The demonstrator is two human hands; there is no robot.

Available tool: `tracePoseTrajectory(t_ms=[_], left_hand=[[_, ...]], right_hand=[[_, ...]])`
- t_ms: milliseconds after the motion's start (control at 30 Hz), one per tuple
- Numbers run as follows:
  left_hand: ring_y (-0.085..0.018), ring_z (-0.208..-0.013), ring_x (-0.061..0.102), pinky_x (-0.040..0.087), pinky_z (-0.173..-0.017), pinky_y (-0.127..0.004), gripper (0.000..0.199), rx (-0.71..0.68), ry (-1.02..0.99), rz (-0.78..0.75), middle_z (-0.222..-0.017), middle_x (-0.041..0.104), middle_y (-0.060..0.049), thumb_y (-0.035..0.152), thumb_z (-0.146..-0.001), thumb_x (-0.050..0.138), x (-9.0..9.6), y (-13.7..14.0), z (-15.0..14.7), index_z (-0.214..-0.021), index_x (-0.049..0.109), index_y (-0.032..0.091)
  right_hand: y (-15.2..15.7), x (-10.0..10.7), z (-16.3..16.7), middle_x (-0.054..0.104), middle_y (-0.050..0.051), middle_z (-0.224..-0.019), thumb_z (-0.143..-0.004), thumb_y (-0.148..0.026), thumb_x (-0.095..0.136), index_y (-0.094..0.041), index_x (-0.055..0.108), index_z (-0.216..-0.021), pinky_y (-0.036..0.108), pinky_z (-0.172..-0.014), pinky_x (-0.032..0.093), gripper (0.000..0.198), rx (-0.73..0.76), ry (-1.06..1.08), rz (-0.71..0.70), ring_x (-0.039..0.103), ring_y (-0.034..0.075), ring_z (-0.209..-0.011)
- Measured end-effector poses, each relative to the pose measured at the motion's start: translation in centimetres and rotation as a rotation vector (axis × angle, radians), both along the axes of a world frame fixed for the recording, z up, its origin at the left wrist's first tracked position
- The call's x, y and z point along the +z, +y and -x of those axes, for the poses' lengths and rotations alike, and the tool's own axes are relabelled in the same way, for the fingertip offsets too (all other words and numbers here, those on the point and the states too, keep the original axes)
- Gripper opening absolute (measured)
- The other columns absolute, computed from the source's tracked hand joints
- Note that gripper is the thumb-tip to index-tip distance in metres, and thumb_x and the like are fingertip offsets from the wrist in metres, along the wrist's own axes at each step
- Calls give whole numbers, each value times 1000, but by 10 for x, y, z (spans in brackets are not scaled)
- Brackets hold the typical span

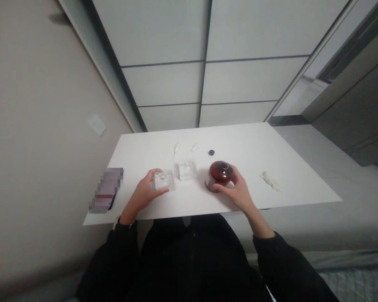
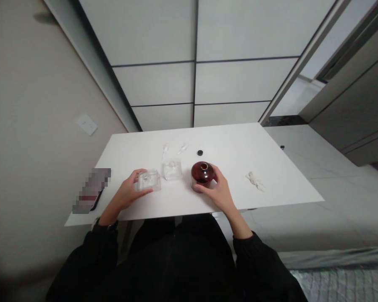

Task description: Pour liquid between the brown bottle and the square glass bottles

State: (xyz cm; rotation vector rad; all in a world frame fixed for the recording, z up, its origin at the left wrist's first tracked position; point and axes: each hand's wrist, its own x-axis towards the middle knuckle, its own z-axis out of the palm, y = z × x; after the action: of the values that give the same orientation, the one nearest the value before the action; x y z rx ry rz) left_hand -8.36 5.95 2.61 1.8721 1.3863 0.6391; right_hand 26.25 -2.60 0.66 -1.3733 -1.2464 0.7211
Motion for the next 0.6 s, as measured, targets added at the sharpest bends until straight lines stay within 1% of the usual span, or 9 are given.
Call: tracePoseTrajectory(t_ms=[100, 200, 300, 433, 600], left_hand=[[-33, -122, 74, 55, -113, -52, 73, 10, -8, 8, -129, 76, -10, 50, -72, 84, -3, -10, -1, -135, 57, 24], [-35, -125, 73, 55, -115, -54, 75, 6, -17, 33, -131, 75, -11, 49, -71, 85, -4, -20, -5, -136, 57, 24], [-34, -131, 70, 51, -121, -56, 76, -22, -55, 58, -138, 72, -12, 47, -71, 88, -3, -29, -9, -137, 56, 24], [-34, -140, 66, 53, -120, -56, 79, -69, -139, 89, -151, 65, -15, 45, -76, 88, -4, -39, -14, -144, 54, 23], [-36, -147, 61, 51, -123, -56, 85, -45, -199, 78, -163, 56, -18, 43, -78, 87, -12, -45, -14, -152, 50, 23]], right_hand=[[-16, -4, 10, 73, 13, -138, -70, -52, 96, -25, 65, -139, 54, -113, 56, 80, 21, 3, 15, 69, 35, -128], [-21, -7, 26, 72, 15, -139, -69, -53, 96, -24, 64, -140, 54, -111, 57, 83, 57, 12, 13, 69, 36, -129], [-18, -7, 44, 73, 15, -138, -70, -54, 95, -24, 65, -138, 53, -109, 59, 81, 87, 21, -8, 70, 36, -128], [-10, -6, 64, 73, 16, -137, -71, -54, 95, -24, 65, -137, 55, -107, 60, 78, 59, 6, -39, 70, 36, -128], [0, -8, 80, 74, 16, -136, -72, -55, 94, -24, 63, -135, 55, -104, 62, 77, 21, -12, -55, 71, 36, -126]])
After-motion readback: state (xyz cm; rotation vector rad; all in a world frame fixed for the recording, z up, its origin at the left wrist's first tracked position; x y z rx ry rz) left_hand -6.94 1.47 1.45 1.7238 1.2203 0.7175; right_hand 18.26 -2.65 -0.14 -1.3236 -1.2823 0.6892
